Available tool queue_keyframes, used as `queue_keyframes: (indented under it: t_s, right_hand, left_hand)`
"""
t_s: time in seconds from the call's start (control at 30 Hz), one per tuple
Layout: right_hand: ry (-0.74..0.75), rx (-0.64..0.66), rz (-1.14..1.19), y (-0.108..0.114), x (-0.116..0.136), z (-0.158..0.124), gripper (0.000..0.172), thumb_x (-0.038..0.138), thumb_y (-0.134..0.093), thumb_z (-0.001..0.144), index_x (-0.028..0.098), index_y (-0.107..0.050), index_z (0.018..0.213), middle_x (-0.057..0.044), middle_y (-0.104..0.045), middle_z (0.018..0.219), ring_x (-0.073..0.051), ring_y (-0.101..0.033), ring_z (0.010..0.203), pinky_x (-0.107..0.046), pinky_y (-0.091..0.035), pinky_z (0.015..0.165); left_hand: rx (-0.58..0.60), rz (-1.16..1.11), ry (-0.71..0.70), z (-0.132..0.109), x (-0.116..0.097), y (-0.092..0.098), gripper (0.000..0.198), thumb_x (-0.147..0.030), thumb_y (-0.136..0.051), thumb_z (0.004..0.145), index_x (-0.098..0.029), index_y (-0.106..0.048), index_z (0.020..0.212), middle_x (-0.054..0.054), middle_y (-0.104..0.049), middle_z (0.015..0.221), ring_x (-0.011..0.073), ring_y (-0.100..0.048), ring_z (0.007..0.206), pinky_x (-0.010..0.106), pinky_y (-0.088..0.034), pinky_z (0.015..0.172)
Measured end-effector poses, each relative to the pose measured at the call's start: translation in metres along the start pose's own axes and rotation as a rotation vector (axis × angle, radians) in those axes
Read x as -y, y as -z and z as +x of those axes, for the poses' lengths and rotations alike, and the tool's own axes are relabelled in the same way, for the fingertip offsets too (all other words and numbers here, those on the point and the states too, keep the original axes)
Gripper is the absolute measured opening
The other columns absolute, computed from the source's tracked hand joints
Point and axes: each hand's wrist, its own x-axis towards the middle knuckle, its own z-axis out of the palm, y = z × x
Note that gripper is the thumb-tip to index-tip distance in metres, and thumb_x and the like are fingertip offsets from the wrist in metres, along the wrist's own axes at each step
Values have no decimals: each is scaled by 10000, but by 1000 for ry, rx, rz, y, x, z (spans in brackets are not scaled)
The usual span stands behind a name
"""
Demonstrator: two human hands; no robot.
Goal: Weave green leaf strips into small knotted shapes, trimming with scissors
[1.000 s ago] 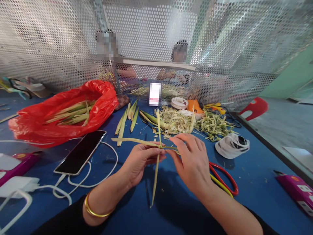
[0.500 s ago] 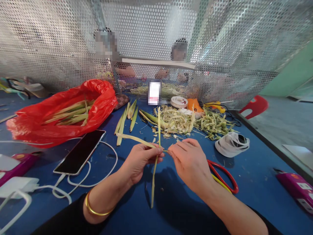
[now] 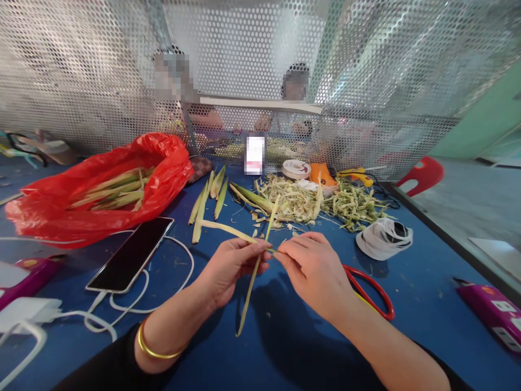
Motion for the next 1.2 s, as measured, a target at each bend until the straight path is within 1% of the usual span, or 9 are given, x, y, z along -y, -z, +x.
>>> queue_keyframes:
  t_s: [0.13,0.33,0.53,0.63,0.73,0.83,0.97,1.07,1.2]
  right_hand:
    - [-230,41,314,-2,-6,4,184,337,-520,882,218,-648,824,-6,-653,790,-152,-581,738,-278,-408,701]
    - [-516,62,847,-15,-8,9,218,327,-569,806,176,-559,649,27,-518,610,-123,-483,599,-243,-404,588]
    - [-481,-14,606,-20,-7,5,300,327,-562,816,185,-501,559,43,-459,509,-110,-424,507,-236,-342,507]
    - [-306,-187,216,-10,-10,2,383,360,-535,857,185,-497,518,19,-476,509,-117,-421,511,-260,-337,547]
    - [-87,-294,17,-3,-9,1,244,337,-574,852,179,-622,673,-16,-587,650,-145,-519,644,-301,-366,690]
    - [9,-128,73,-5,-2,3,109,308,-640,813,214,-686,840,-21,-650,794,-170,-576,773,-334,-358,770]
    - [-157,56,312,-16,3,5,87,234,-660,783,213,-672,699,16,-633,719,-139,-580,703,-291,-399,704]
    - [-293,90,459,-20,3,4,99,194,-648,752,199,-631,654,25,-604,704,-123,-572,658,-248,-423,619]
    - [-318,64,496,-20,3,3,146,159,-625,737,191,-569,606,34,-564,665,-117,-544,633,-239,-420,597]
  left_hand:
    - [63,72,-14,-3,2,-4,183,-294,-745,673,-122,-722,732,32,-674,635,87,-585,556,185,-460,582]
    - [90,134,50,-5,7,-7,212,-321,-764,642,-124,-726,711,26,-653,621,90,-578,540,202,-459,574]
    - [42,97,33,-3,13,-9,212,-290,-787,591,-108,-716,673,3,-603,545,76,-531,489,202,-444,547]
    - [6,123,18,-4,14,-11,196,-276,-780,583,-108,-709,654,0,-595,522,77,-513,466,213,-438,538]
    - [22,201,-6,-5,15,-13,164,-266,-742,603,-112,-688,595,5,-588,508,91,-513,461,231,-446,531]
    - [87,272,-13,-5,19,-15,171,-194,-651,621,-132,-620,464,5,-569,460,105,-518,444,245,-459,525]
    - [144,312,-3,-4,25,-16,181,-154,-576,622,-146,-603,443,-3,-571,444,107,-532,441,235,-462,524]
    - [159,350,3,-4,30,-17,174,-188,-605,625,-149,-611,455,-5,-577,452,109,-539,438,238,-461,516]
    - [167,343,9,-3,33,-16,152,-184,-617,613,-157,-614,463,-14,-568,444,110,-533,430,242,-460,507]
